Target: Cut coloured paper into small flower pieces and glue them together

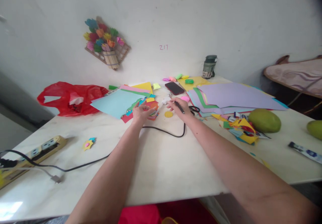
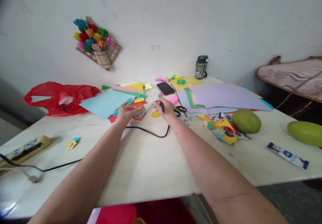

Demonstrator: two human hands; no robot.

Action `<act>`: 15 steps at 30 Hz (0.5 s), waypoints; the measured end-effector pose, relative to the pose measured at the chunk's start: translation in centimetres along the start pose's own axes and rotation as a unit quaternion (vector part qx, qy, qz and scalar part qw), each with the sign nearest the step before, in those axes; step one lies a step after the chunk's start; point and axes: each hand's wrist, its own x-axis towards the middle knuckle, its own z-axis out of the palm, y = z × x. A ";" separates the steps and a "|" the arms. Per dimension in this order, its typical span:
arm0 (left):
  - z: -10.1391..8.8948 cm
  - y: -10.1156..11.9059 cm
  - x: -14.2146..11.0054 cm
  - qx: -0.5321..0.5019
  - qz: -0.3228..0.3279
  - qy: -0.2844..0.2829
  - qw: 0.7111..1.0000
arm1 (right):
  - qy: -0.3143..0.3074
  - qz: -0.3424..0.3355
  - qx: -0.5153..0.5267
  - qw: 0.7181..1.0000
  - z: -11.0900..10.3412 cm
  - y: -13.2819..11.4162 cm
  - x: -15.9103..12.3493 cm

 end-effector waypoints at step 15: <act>-0.4 0.9 -0.6 -0.092 0.091 -0.058 0.990 | -0.040 0.048 0.030 0.998 2.0 -0.3 -0.5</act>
